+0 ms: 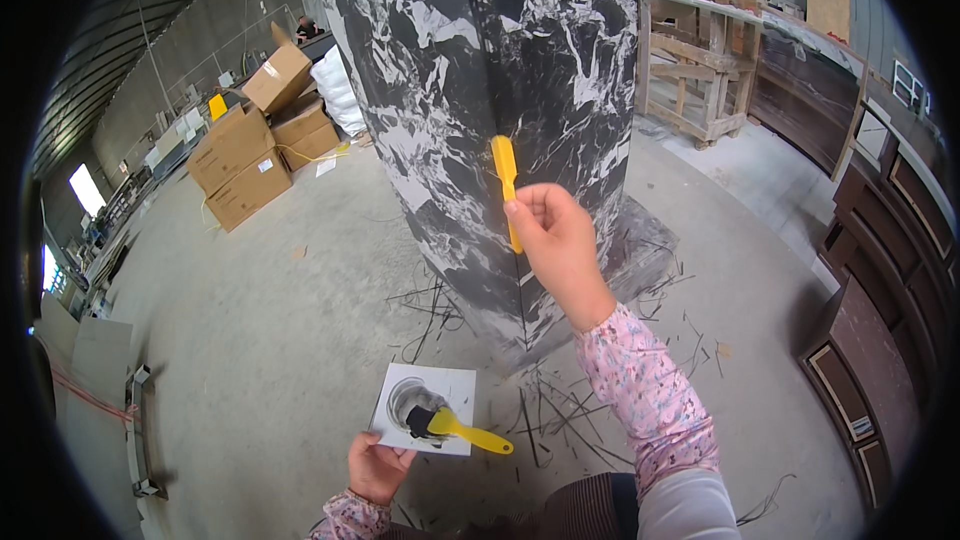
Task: The person applies a dark substance to the edges and seams of a large black-and-white marble-patterned slab using a yellow plastic scraper. They scoop the substance from a small white container and spread it along the vertical edges and corners of the slab.
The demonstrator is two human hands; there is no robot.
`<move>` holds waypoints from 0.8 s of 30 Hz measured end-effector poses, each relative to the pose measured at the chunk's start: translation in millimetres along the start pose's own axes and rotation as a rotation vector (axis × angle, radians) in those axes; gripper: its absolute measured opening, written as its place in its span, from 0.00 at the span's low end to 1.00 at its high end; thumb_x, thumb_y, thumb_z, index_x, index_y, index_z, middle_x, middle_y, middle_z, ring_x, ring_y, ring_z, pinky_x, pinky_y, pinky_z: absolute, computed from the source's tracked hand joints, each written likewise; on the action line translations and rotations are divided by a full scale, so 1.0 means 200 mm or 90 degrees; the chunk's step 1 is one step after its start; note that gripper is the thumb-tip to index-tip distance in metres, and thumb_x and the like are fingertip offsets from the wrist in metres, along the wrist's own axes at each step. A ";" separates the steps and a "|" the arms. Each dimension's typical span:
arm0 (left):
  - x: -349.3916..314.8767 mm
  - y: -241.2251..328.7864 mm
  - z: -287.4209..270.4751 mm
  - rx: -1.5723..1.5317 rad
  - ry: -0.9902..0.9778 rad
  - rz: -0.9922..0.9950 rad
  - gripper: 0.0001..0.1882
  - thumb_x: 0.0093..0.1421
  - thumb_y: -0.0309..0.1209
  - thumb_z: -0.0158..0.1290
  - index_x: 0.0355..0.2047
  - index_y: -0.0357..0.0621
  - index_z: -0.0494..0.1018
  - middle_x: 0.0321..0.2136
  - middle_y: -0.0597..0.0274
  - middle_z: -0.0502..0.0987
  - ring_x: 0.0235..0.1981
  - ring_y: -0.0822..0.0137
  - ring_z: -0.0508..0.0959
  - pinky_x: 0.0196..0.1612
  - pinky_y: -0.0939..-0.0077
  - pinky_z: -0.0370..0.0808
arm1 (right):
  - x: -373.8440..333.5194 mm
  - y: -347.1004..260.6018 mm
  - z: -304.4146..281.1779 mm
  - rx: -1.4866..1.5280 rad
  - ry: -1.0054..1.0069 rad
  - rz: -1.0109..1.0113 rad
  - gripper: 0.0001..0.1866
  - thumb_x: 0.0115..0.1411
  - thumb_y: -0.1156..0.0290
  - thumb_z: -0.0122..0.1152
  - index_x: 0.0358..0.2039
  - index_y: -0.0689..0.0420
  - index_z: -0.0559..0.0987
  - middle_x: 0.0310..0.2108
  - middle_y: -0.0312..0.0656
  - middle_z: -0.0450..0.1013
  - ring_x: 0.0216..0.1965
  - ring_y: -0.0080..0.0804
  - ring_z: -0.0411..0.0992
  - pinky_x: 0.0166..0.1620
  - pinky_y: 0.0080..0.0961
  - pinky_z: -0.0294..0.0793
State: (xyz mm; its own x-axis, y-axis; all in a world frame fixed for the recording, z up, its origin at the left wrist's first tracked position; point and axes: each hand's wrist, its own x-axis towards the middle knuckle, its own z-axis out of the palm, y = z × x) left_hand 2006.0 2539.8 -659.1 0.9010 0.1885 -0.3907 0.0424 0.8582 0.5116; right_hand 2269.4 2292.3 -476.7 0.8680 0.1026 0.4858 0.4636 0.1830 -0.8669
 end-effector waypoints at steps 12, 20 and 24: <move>0.01 0.00 0.03 0.007 0.011 -0.003 0.25 0.53 0.34 0.49 0.52 0.40 0.71 0.48 0.56 0.79 0.50 0.54 0.78 0.58 0.56 0.73 | 0.06 -0.17 0.05 0.014 0.020 -0.044 0.08 0.65 0.72 0.61 0.41 0.64 0.77 0.32 0.33 0.76 0.29 0.13 0.71 0.33 0.14 0.73; -0.01 0.01 0.01 0.006 0.011 0.009 0.26 0.53 0.35 0.49 0.53 0.38 0.71 0.49 0.55 0.79 0.52 0.54 0.77 0.60 0.55 0.71 | -0.06 -0.11 0.07 0.019 0.019 -0.076 0.07 0.65 0.73 0.60 0.40 0.63 0.77 0.31 0.33 0.75 0.29 0.13 0.71 0.32 0.13 0.73; -0.02 0.01 0.04 0.012 0.003 0.012 0.27 0.53 0.34 0.49 0.53 0.38 0.71 0.50 0.55 0.79 0.53 0.54 0.76 0.61 0.55 0.69 | 0.06 -0.20 0.10 0.031 0.035 -0.087 0.07 0.65 0.73 0.60 0.40 0.63 0.77 0.31 0.32 0.75 0.29 0.13 0.71 0.31 0.13 0.72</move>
State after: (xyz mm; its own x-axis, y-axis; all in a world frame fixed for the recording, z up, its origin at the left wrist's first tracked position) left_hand 2006.1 2536.8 -650.9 0.8997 0.2075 -0.3841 0.0328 0.8452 0.5335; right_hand 2257.3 2305.0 -434.8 0.8060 0.0201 0.5916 0.5707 0.2392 -0.7856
